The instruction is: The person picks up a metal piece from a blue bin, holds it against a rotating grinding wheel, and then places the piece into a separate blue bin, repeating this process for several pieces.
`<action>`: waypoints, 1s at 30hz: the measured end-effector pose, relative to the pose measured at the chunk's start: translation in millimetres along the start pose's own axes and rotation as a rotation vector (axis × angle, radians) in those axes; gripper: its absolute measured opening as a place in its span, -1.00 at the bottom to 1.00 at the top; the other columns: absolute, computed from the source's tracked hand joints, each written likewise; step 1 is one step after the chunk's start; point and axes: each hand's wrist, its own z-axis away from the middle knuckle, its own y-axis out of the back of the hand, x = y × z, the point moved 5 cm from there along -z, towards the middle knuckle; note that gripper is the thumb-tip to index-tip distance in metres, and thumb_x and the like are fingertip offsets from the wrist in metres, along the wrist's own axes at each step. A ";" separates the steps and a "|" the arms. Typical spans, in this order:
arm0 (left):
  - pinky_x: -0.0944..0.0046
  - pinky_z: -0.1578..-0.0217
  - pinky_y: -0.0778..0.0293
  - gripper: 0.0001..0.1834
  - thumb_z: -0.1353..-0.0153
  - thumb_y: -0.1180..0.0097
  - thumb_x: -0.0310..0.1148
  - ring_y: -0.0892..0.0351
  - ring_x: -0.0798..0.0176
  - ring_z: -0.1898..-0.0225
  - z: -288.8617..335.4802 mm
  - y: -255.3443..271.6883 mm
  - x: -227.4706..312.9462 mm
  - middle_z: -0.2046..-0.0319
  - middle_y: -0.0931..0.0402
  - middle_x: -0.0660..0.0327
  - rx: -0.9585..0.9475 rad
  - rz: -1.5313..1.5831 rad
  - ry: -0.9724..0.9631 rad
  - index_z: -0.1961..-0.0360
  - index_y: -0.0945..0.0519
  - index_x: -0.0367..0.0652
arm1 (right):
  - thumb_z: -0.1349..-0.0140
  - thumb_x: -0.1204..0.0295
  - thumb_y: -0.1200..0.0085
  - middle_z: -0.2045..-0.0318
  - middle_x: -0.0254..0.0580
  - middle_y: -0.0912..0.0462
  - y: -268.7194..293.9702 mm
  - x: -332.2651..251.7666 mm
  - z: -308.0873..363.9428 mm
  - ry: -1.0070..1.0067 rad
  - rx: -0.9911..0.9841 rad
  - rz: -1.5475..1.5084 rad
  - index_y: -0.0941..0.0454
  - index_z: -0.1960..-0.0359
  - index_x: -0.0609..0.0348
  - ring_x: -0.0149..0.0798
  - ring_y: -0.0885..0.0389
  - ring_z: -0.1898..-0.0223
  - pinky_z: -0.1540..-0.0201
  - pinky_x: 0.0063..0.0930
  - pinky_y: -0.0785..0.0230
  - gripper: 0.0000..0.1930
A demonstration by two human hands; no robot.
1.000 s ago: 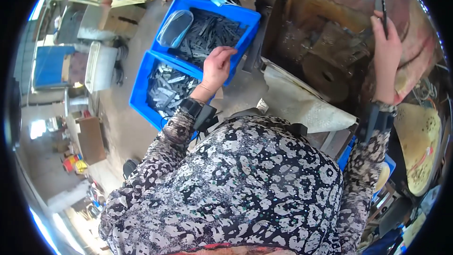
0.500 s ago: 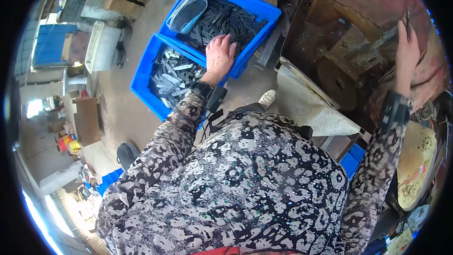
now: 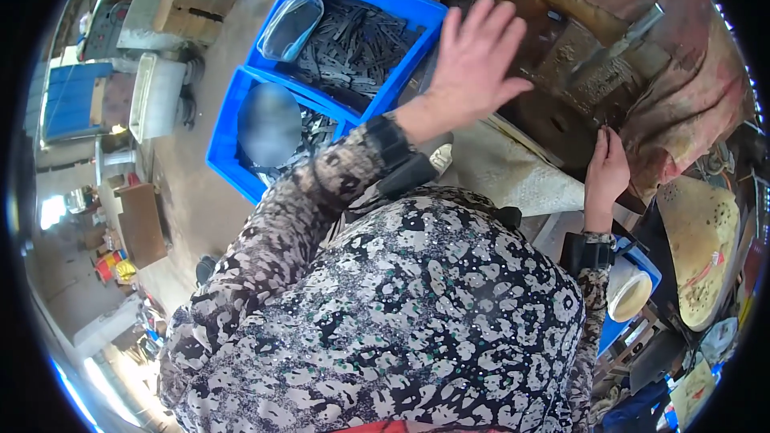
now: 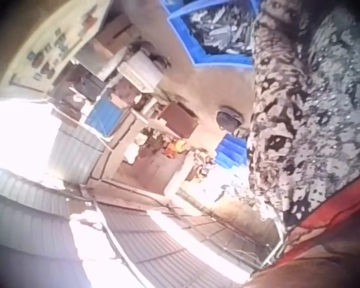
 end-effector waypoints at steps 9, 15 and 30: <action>-0.16 -0.33 0.14 -0.15 -0.10 -0.04 0.20 0.05 -0.07 -0.38 12.7 -46.1 5.0 -0.28 -0.17 -0.02 -0.141 -0.002 -0.066 -0.21 -0.33 -0.29 | -0.36 0.22 0.06 0.29 0.06 -0.63 -8.0 -6.6 6.8 -0.007 0.025 -0.061 -0.55 0.08 0.17 0.00 -0.62 0.27 0.22 -0.34 -0.41 -0.70; -0.13 -0.33 0.13 -0.15 -0.11 -0.01 0.22 0.05 -0.04 -0.39 24.1 -44.3 -0.3 -0.29 -0.16 -0.01 -0.154 -0.030 -0.028 -0.23 -0.32 -0.28 | -0.36 0.22 0.04 0.39 0.11 -0.59 -14.7 -9.1 6.2 -0.040 -0.004 -0.128 -0.55 0.11 0.16 -0.03 -0.57 0.41 0.31 -0.32 -0.38 -0.71; -0.07 -0.34 0.09 -0.09 -0.09 0.04 0.29 0.03 0.04 -0.39 52.8 -43.5 -6.1 -0.29 -0.19 0.03 -0.215 -0.107 -0.074 -0.23 -0.31 -0.28 | -0.37 0.19 0.06 0.43 0.05 -0.58 -28.0 -7.5 4.2 -0.027 -0.047 -0.164 -0.55 0.08 0.17 -0.12 -0.51 0.48 0.33 -0.36 -0.37 -0.68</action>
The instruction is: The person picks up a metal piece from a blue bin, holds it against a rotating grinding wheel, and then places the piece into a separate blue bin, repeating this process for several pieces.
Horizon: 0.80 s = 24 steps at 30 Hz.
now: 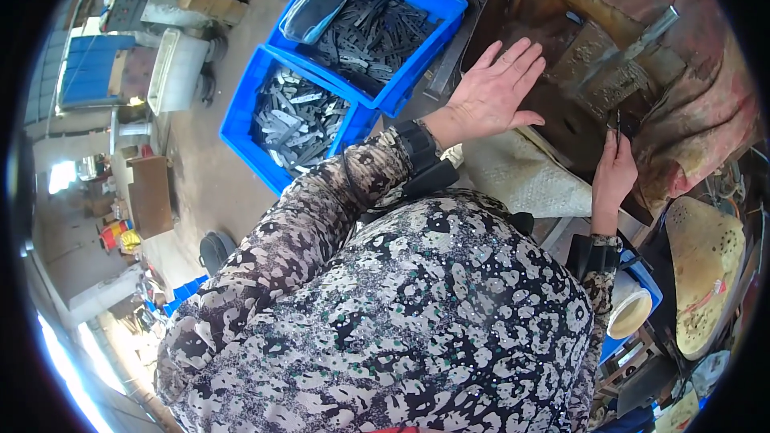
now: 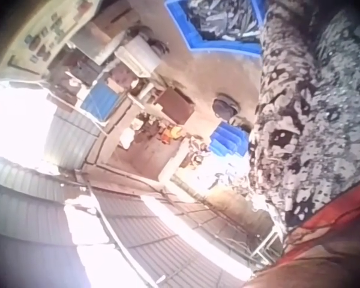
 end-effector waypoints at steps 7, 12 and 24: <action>0.00 -0.29 -0.07 -0.11 -0.07 -0.03 0.26 -0.13 0.02 -0.33 13.8 -1.3 -4.1 -0.25 -0.26 0.01 -0.002 0.080 -0.028 -0.21 -0.34 -0.29 | -0.37 0.20 0.05 0.46 0.03 -0.57 -6.8 2.2 -1.3 0.000 -0.018 -0.009 -0.55 0.10 0.18 -0.14 -0.49 0.50 0.34 -0.39 -0.36 -0.69; 0.01 -0.26 -0.12 -0.14 -0.05 -0.08 0.21 -0.20 0.00 -0.29 23.5 1.9 -5.8 -0.21 -0.31 0.00 -0.005 0.089 -0.030 -0.18 -0.34 -0.30 | -0.37 0.24 0.03 0.55 -0.09 -0.48 -11.3 1.1 -0.9 0.075 0.014 -0.056 -0.53 0.16 0.25 -0.38 -0.33 0.52 0.40 -0.48 -0.29 -0.71; 0.02 -0.34 0.01 -0.05 0.05 -0.20 0.17 -0.07 -0.02 -0.36 48.2 8.2 -0.4 -0.27 -0.21 0.00 -0.060 0.066 -0.025 -0.22 -0.28 -0.32 | -0.36 0.24 0.05 0.36 0.13 -0.61 -16.3 14.6 -8.1 0.096 -0.054 -0.064 -0.55 0.15 0.29 -0.03 -0.56 0.40 0.27 -0.32 -0.39 -0.68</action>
